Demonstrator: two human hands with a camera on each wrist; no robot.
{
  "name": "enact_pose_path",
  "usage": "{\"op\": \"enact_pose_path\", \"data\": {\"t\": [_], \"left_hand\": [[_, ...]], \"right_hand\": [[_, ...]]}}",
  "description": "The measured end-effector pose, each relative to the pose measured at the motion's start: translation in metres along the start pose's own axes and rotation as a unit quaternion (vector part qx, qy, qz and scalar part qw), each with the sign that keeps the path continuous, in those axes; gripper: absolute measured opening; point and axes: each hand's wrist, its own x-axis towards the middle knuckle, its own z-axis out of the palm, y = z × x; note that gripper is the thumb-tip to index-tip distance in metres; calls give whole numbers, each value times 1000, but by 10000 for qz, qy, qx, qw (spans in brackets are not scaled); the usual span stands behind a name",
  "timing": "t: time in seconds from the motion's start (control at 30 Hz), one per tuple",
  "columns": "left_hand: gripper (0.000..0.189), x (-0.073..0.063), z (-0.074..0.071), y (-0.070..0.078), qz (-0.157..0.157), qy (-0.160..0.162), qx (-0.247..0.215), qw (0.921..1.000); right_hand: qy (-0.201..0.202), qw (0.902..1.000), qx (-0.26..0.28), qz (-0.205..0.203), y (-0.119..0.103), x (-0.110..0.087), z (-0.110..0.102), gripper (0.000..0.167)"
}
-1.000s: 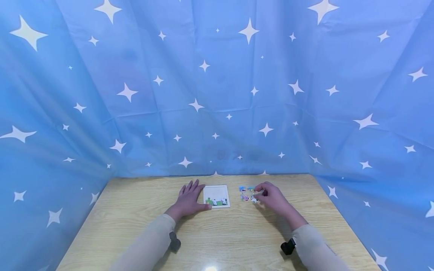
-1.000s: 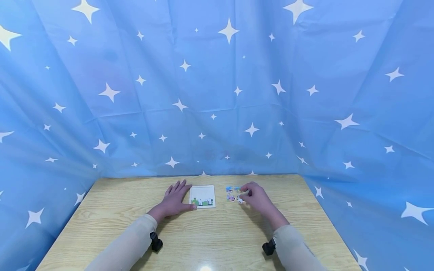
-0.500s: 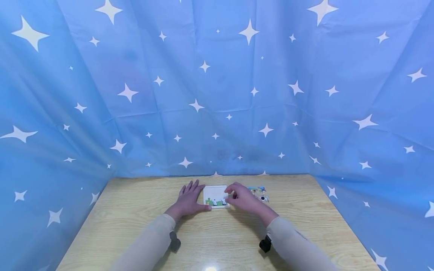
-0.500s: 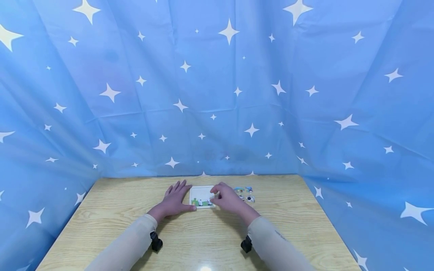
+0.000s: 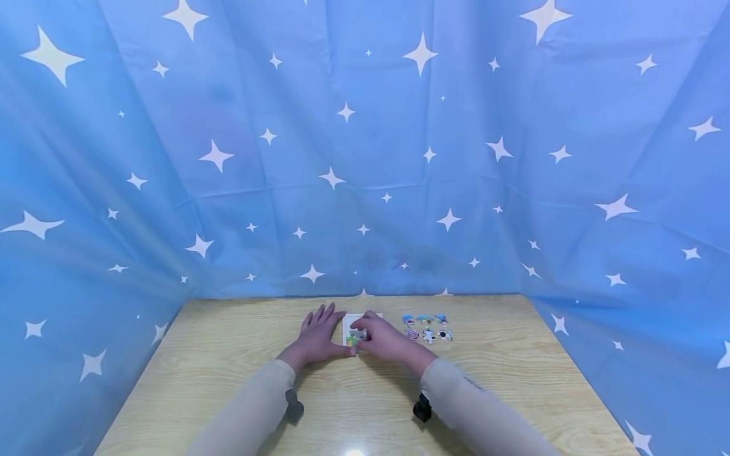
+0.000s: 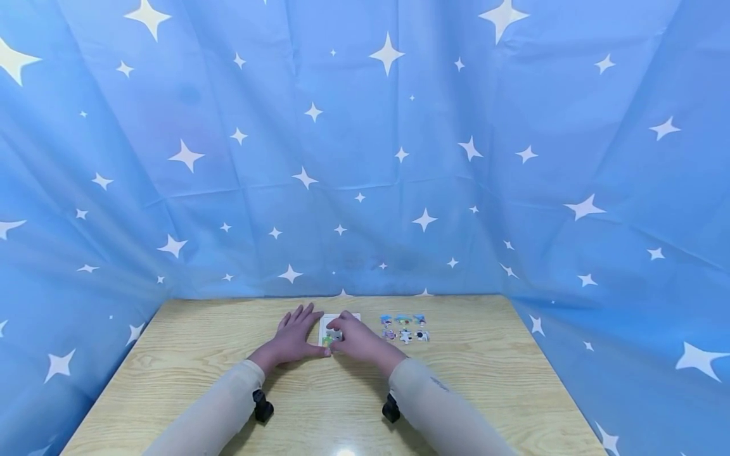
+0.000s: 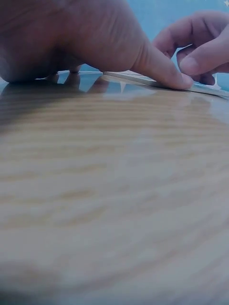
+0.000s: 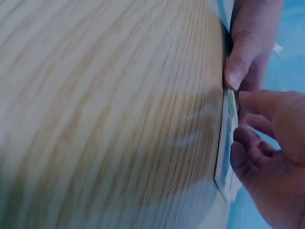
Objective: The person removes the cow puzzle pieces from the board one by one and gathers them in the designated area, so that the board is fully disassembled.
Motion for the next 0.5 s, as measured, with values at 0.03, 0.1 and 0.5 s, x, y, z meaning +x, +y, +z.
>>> {"op": "enact_pose_path", "data": {"t": [0.03,0.1,0.5], "left_hand": [[117,0,0,0,5,5,4,10000],[117,1,1,-1,-5,11,28,10000],[115,0,0,1,-73,-40,62,9999]], "right_hand": [[-11,10000,-27,-10,-1,1,1,44],[-33,9999,-90,-46,-2,3,2,45],[-333,9991,-265,2,-3,5,-1,39]]}}
